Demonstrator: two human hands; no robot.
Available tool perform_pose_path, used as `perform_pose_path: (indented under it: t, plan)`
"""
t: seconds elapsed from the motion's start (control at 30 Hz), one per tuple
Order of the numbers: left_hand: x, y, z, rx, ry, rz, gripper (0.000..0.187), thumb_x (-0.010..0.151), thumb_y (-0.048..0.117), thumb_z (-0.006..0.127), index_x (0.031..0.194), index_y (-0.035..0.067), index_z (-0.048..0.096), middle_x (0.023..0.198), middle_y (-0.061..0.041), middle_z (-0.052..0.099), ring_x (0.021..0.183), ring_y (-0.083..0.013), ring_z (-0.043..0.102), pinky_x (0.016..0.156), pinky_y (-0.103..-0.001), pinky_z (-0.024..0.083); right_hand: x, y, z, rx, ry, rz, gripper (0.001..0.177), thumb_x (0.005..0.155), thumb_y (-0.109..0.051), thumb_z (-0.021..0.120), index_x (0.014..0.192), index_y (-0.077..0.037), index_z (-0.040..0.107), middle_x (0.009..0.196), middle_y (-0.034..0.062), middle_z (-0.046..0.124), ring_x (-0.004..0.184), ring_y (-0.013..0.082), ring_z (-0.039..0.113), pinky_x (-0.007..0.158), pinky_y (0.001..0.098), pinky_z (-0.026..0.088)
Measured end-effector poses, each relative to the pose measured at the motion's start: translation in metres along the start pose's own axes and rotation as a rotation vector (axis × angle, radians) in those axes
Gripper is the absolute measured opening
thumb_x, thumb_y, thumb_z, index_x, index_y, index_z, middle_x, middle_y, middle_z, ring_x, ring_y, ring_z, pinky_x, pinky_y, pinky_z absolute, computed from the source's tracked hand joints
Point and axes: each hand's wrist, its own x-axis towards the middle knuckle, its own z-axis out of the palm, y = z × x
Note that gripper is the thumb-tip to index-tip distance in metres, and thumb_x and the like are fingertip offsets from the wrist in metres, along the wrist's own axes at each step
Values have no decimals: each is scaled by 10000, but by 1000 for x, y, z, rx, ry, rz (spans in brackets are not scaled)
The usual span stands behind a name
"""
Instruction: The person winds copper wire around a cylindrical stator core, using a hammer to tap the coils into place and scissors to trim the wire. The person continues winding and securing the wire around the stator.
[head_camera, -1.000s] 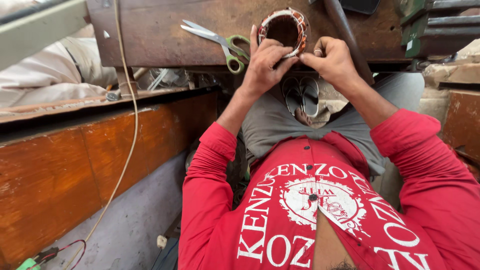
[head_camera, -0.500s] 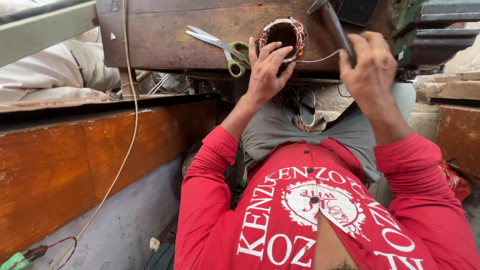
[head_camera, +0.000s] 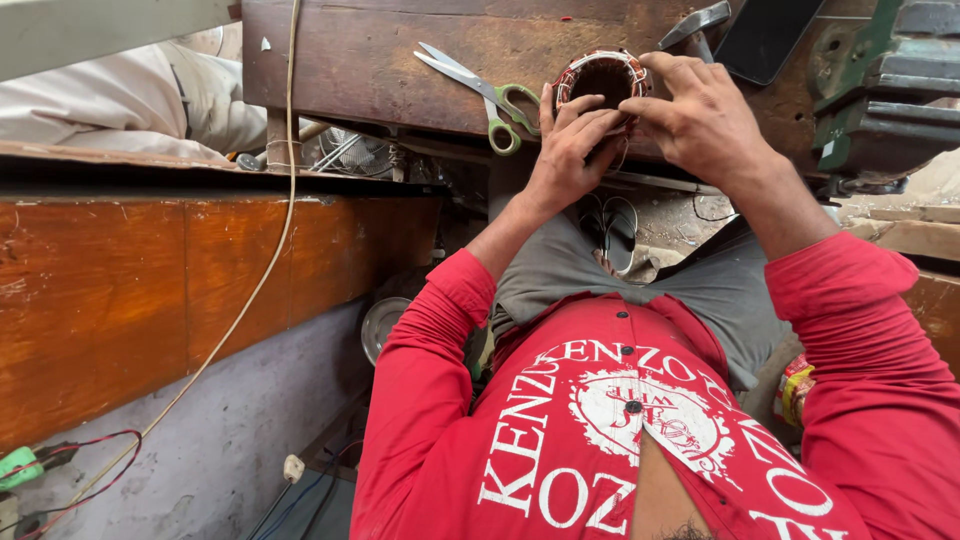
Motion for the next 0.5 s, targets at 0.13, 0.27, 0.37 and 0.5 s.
perform_pose_path:
  t: [0.13, 0.27, 0.37, 0.5]
  plan:
    - [1, 1, 1, 6, 3, -11, 415, 900, 174, 789, 1292, 117, 666, 1209, -15, 721, 1297, -234, 574, 1277, -650, 73, -1, 8, 3, -21, 34, -30, 304, 919, -284, 821, 1220, -250, 797, 1495, 70, 595, 1299, 270, 585, 1032, 414, 470]
    - [1, 0, 2, 14, 8, -2, 406, 911, 197, 788, 1290, 119, 663, 1183, -14, 724, 1271, -236, 583, 1269, -647, 57, 0, 13, 4, -25, 65, -57, 230, 905, -302, 836, 1124, -239, 807, 1430, 49, 614, 1298, 252, 598, 1031, 396, 484]
    - [1, 0, 4, 21, 10, -4, 404, 913, 204, 786, 1289, 124, 662, 1153, -16, 726, 1239, -228, 597, 1272, -647, 48, 1, 15, 4, 12, 59, -46, 250, 913, -300, 847, 1153, -236, 817, 1418, 51, 624, 1251, 244, 601, 991, 394, 487]
    - [0, 0, 3, 24, 8, -8, 396, 913, 191, 787, 1285, 133, 666, 1119, -11, 726, 1189, -207, 611, 1284, -639, 55, 4, 17, 6, -8, 73, -64, 167, 914, -255, 860, 1060, -194, 808, 1404, 35, 645, 1245, 225, 621, 991, 376, 492]
